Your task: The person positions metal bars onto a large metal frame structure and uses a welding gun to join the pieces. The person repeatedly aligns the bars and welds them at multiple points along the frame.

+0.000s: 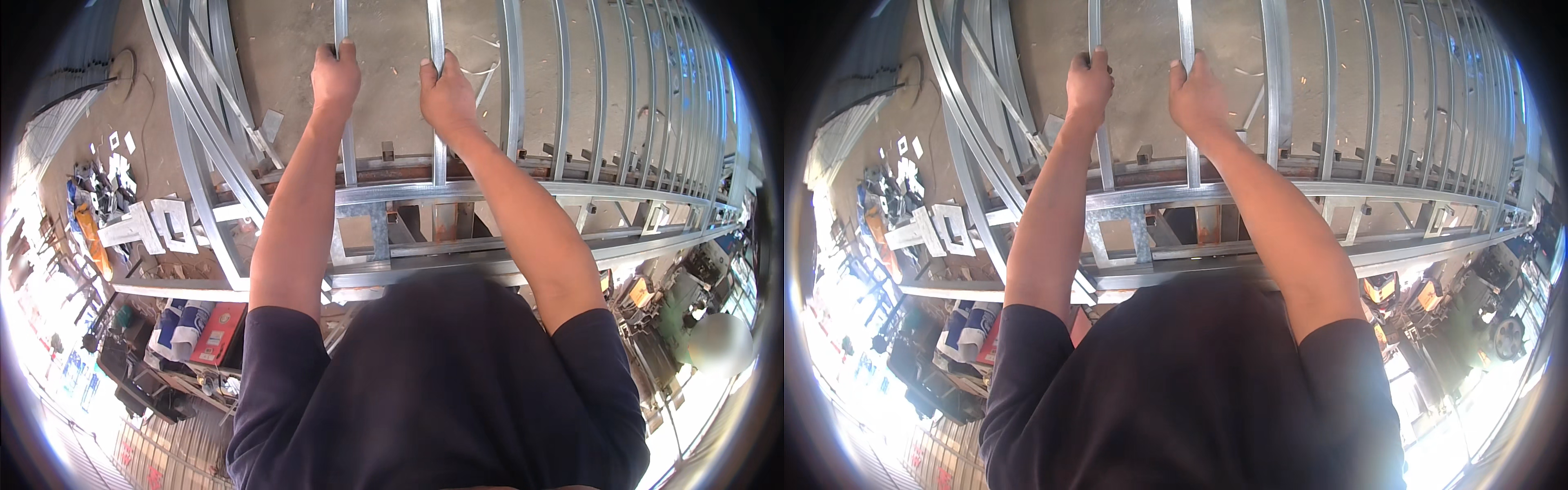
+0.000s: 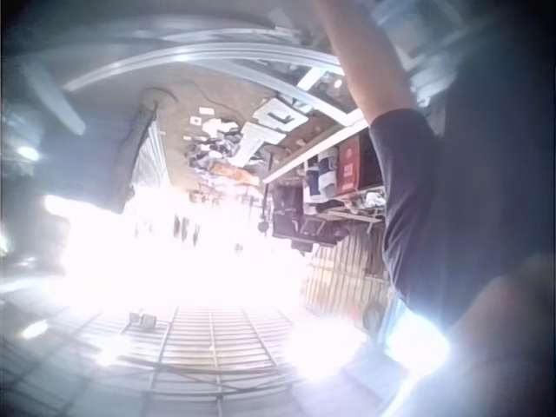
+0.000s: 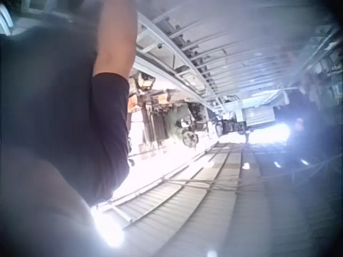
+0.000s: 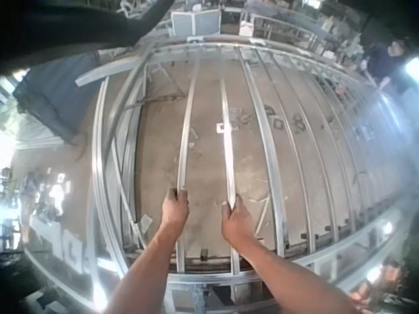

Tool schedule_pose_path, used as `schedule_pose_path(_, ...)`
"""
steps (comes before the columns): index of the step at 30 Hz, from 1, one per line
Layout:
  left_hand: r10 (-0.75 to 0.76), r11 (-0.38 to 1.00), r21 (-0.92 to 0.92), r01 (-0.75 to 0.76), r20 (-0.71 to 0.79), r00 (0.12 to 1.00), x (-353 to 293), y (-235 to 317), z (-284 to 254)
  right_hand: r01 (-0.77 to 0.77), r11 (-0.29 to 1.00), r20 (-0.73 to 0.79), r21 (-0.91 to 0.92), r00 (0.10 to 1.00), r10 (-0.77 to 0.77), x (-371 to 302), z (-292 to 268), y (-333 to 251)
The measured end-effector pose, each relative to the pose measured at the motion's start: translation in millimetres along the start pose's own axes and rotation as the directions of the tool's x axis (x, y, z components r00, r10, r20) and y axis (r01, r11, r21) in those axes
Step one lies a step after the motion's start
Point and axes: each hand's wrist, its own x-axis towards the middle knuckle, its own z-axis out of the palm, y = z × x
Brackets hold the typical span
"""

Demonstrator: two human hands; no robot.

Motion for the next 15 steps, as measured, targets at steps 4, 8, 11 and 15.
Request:
schedule_pose_path(4,-0.005,0.995,-0.097,0.003,-0.014,1.000,-4.8,1.3,12.8,-0.012,0.998,0.027,-0.067,1.000,0.014,2.4,0.2,-1.1)
schedule_pose_path(8,-0.030,0.996,-0.088,0.032,0.030,0.999,-12.2,6.9,9.5,-0.036,0.995,0.027,-0.091,0.999,0.038,6.6,0.5,-1.4)
schedule_pose_path(11,0.003,0.994,-0.108,0.003,0.054,0.999,-7.4,9.7,13.9,-0.015,0.996,-0.009,-0.088,1.000,0.014,1.4,9.4,14.3)
schedule_pose_path(15,-0.051,0.989,-0.139,0.054,0.022,0.998,-17.1,1.9,17.5,-0.008,0.979,0.109,-0.203,0.994,0.031,6.2,-9.8,16.8)
